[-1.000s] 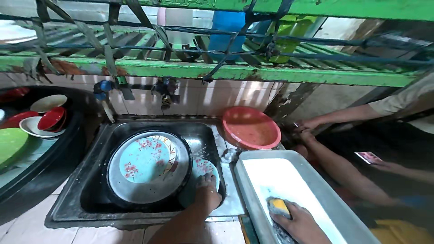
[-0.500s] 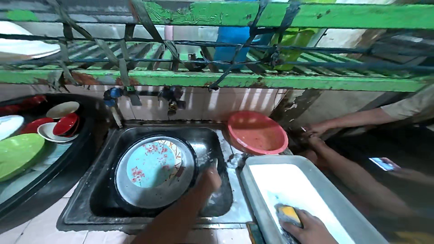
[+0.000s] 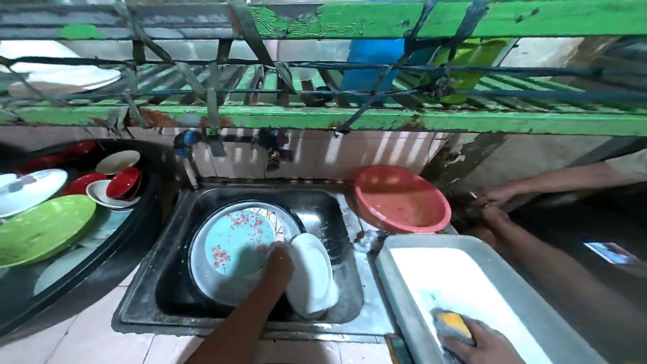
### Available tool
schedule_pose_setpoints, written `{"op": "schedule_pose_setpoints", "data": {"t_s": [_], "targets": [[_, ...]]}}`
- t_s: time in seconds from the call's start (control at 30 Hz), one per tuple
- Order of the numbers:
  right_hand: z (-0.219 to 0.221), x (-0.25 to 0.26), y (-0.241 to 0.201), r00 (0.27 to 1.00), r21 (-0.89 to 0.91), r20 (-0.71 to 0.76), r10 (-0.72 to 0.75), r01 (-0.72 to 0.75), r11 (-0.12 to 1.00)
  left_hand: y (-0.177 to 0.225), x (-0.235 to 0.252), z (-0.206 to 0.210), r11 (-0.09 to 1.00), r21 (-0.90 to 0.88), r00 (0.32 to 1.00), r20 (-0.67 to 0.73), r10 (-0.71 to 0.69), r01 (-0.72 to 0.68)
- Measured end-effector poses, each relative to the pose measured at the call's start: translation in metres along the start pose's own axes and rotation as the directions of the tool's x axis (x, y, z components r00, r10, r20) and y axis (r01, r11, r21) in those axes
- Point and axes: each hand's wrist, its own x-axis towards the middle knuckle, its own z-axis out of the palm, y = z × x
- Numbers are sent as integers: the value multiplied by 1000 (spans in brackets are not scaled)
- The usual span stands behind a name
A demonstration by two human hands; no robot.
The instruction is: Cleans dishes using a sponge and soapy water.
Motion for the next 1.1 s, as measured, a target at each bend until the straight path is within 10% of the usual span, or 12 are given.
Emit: {"op": "schedule_pose_setpoints", "data": {"t_s": [0.6,0.83,0.97,1.1], "targets": [[1,3,2,1000,10,-2,8,-8,1000,16,2,2,977,-211,997,-78,12,-28],[1,3,3,1000,29,-7,27,-27,999,32,-7,36,810,-544,963,253,-89,218],[-3,-6,0,985,434,-97,142,-86,897,36,-10,36,655,-740,979,205,2,154],[-17,-25,-51,949,749,-292,119,150,645,60,-40,-11,529,-835,984,181,0,153]]}}
